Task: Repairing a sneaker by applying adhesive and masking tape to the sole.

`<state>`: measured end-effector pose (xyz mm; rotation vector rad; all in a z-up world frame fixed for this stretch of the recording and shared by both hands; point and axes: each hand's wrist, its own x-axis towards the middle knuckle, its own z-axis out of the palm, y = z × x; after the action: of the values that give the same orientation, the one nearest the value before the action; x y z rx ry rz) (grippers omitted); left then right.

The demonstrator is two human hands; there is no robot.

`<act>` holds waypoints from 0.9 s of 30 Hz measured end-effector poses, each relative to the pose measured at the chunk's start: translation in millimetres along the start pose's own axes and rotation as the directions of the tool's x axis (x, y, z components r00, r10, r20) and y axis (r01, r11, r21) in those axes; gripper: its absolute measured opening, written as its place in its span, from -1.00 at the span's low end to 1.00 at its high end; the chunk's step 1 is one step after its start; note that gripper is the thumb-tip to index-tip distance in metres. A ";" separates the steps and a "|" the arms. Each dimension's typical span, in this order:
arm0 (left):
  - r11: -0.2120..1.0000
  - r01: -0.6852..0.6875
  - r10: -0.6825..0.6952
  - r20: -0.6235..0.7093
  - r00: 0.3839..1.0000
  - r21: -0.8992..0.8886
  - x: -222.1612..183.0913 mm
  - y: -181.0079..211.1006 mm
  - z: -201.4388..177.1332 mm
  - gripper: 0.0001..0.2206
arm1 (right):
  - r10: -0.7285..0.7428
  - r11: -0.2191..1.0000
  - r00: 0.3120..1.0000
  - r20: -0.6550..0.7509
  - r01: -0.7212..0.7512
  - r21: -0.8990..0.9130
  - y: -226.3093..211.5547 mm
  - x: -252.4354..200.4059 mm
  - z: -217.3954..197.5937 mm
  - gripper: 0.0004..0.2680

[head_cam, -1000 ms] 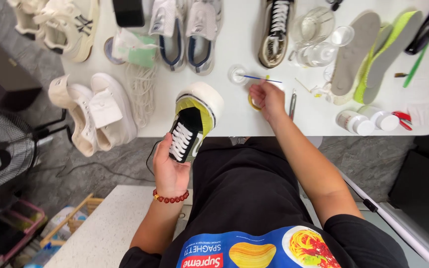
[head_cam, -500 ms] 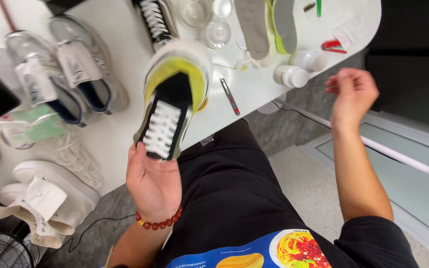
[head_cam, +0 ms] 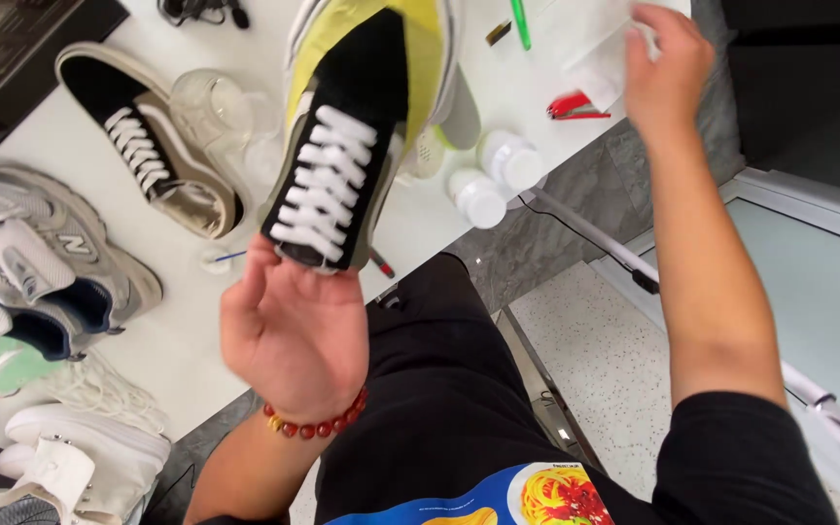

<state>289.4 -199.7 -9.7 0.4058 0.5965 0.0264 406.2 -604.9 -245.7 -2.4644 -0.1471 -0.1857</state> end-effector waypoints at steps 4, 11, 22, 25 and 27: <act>0.998 -0.040 0.042 -0.046 0.998 0.051 3.2 -13.1 9.9 -0.63 | -0.090 0.990 0.988 0.125 0.103 -0.098 19.1 43.7 45.9 -0.82; 0.992 -0.068 0.081 -0.129 0.988 0.103 5.3 -18.9 16.9 -0.53 | -0.433 0.840 0.863 0.261 0.491 -0.231 4.9 65.3 85.8 -0.78; 0.988 -0.069 0.095 -0.192 0.977 0.137 16.6 -23.0 26.0 -0.41 | -0.323 0.881 0.922 0.211 0.375 -0.289 3.4 53.3 80.0 -0.68; 0.988 -0.063 0.091 -0.198 0.976 0.142 18.8 -25.7 29.4 -0.41 | -0.332 0.864 0.907 0.260 0.403 -0.302 16.0 48.9 74.6 -0.68; 0.988 -0.054 0.084 -0.209 0.974 0.145 20.1 -26.9 29.9 -0.40 | -0.338 0.871 0.880 0.334 0.427 -0.242 18.3 55.7 70.0 -0.62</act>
<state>320.1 -232.5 -8.4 0.5636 0.7997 0.0966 470.5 -572.3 -301.7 -2.7387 -0.7991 -0.0236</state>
